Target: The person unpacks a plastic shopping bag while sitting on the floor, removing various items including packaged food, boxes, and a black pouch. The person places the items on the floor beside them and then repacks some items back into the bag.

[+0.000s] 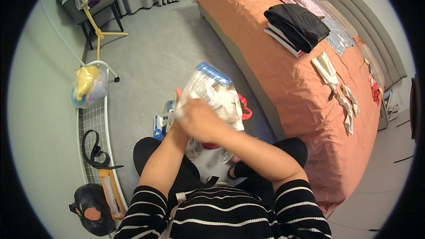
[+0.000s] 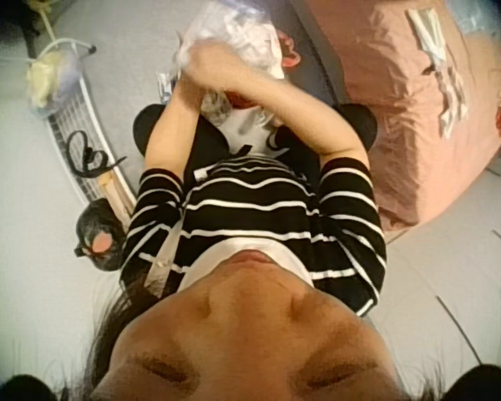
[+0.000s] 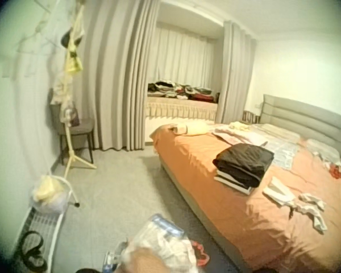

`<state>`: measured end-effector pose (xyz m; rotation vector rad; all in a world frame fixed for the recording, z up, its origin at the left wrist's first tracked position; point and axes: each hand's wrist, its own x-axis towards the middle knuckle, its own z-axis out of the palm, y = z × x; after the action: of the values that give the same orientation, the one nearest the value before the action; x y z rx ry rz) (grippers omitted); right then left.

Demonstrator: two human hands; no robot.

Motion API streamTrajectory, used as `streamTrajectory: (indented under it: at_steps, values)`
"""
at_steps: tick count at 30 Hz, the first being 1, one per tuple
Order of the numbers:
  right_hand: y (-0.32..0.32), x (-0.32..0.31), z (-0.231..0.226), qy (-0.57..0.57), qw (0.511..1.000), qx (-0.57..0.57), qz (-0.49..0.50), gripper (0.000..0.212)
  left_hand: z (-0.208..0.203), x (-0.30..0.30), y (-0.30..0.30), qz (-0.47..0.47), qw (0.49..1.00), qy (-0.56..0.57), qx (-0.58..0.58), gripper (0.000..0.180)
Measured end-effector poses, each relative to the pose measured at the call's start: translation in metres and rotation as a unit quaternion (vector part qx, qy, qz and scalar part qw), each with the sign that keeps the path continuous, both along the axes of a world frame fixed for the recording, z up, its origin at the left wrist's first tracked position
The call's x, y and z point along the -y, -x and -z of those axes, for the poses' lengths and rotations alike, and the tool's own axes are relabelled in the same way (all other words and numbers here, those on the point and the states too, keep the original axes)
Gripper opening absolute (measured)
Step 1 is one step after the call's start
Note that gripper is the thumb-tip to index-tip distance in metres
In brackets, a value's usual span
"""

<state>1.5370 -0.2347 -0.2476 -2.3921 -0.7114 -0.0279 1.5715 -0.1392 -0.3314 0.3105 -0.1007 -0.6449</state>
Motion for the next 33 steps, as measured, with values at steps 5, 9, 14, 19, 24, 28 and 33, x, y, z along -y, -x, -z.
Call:
streamTrajectory:
  at_steps: [5,9,14,19,24,28,33]
  values:
    - [0.043,-0.02,0.008,0.049,0.983,0.179,-0.001,0.028,0.015,-0.005,0.009,-0.037,0.999,-0.018,-0.033,0.067]
    - [0.049,0.0,-0.015,-0.024,0.997,0.063,-0.024,0.024,0.017,-0.02,0.005,-0.066,0.995,-0.045,-0.063,0.053]
    - [0.008,0.059,-0.027,-0.103,0.94,0.288,0.153,0.041,0.014,-0.025,0.002,-0.077,0.99,-0.079,-0.091,0.038]
    - [-0.021,0.106,0.008,-0.279,0.941,-0.151,0.117,0.075,0.012,-0.017,-0.001,-0.068,0.987,-0.105,-0.103,0.026]
    - [-0.011,0.104,0.04,-0.295,0.93,-0.184,0.122,0.064,0.015,-0.009,-0.011,-0.077,0.99,-0.107,-0.042,0.026]
    - [-0.006,0.097,0.036,-0.296,0.924,-0.196,0.141,0.062,0.02,-0.011,-0.023,-0.13,0.98,-0.129,0.071,0.026]
    - [0.0,0.089,0.04,-0.261,0.947,-0.149,0.113,0.075,0.034,-0.01,-0.044,-0.227,0.918,-0.195,0.259,0.026]
